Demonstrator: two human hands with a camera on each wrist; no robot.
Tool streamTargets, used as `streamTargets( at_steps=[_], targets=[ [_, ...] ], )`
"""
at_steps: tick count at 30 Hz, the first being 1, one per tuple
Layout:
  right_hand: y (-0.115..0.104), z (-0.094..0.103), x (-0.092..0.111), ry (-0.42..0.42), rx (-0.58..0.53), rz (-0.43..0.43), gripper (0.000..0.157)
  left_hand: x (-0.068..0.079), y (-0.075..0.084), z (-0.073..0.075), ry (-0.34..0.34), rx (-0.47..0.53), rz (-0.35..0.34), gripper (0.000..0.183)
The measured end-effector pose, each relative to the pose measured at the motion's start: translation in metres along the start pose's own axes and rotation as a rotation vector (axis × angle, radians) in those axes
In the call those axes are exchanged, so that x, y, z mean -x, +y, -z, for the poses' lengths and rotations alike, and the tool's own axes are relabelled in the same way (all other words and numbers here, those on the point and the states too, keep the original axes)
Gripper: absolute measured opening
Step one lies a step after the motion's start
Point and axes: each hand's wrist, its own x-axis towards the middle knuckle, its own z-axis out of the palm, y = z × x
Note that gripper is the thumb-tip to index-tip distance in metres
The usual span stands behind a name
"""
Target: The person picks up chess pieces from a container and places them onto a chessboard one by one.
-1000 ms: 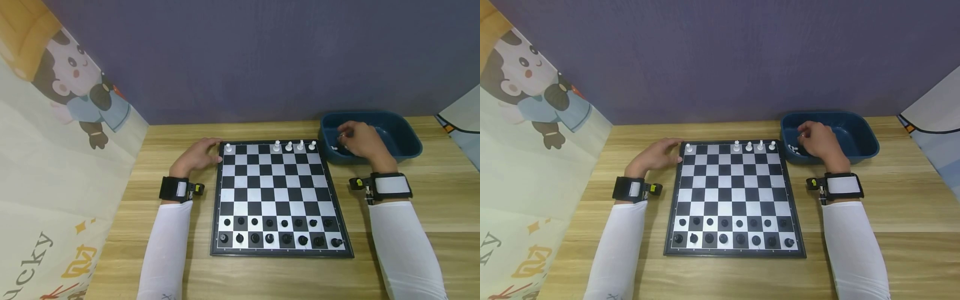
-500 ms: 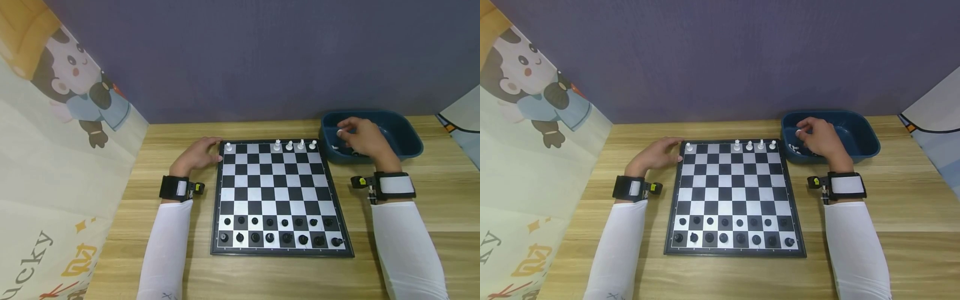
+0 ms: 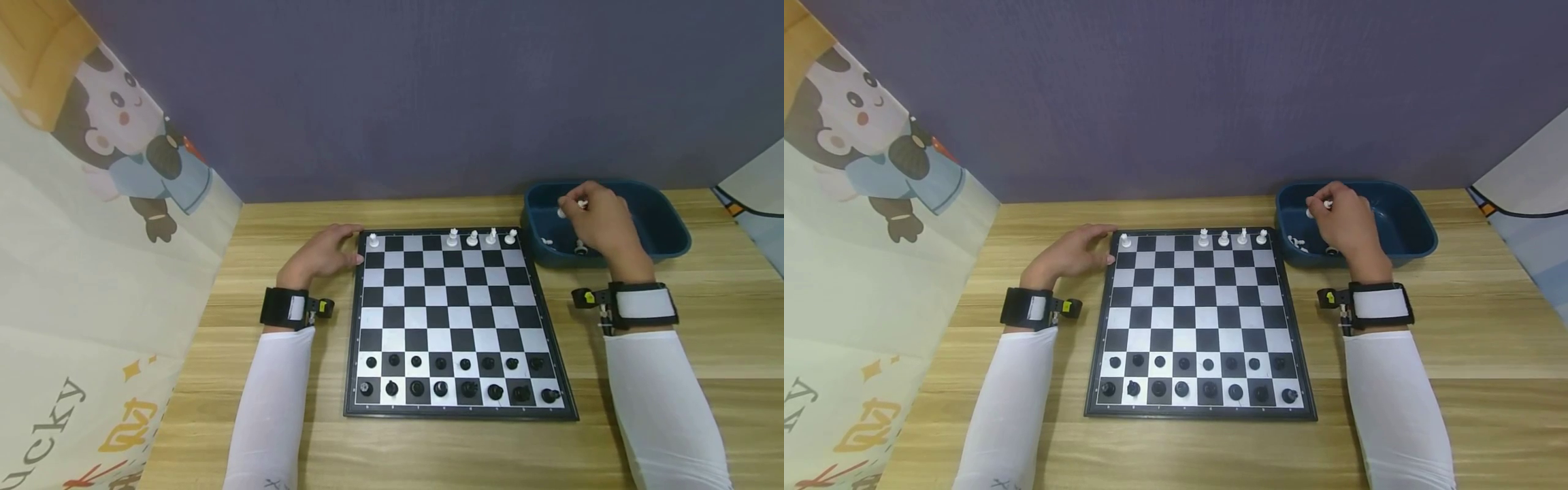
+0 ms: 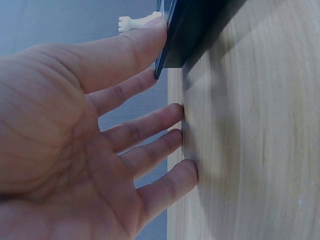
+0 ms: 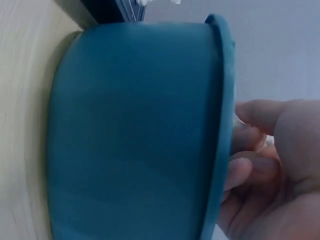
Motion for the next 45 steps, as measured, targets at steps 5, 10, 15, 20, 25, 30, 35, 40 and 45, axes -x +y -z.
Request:
streamTargets(
  at_steps=[5,10,15,20,25,30,35,40,45],
  targets=[
    [-0.007,-0.001,0.000,0.125,-0.010,0.028,0.046,0.000,0.000,-0.001,0.005,-0.003,-0.003,0.067],
    [-0.020,0.000,0.000,0.166,-0.054,0.054,0.046,0.001,0.000,-0.001,0.012,-0.006,-0.009,0.067],
    [-0.033,-0.003,0.002,0.176,-0.116,0.130,0.042,0.001,0.001,0.000,0.010,-0.001,0.001,0.067],
    [-0.044,-0.005,0.004,0.109,-0.168,0.176,0.047,0.001,0.001,-0.001,0.006,0.003,0.005,0.067],
    [-0.052,-0.006,0.007,0.001,-0.191,0.176,0.052,0.001,0.001,-0.001,0.005,-0.001,0.000,0.067],
    [-0.056,-0.008,0.009,0.009,-0.227,0.212,0.044,0.000,0.001,-0.002,0.004,-0.007,0.001,0.066],
    [-0.062,-0.011,0.013,0.031,-0.318,0.214,0.036,0.000,0.002,-0.003,-0.001,0.002,0.001,0.066],
    [-0.070,-0.013,0.015,0.082,-0.358,0.186,0.034,0.001,0.003,-0.001,-0.003,0.011,0.013,0.067],
    [-0.082,-0.012,0.018,0.122,-0.326,0.218,0.032,0.002,0.003,0.000,-0.001,0.020,0.016,0.068]
  ],
)
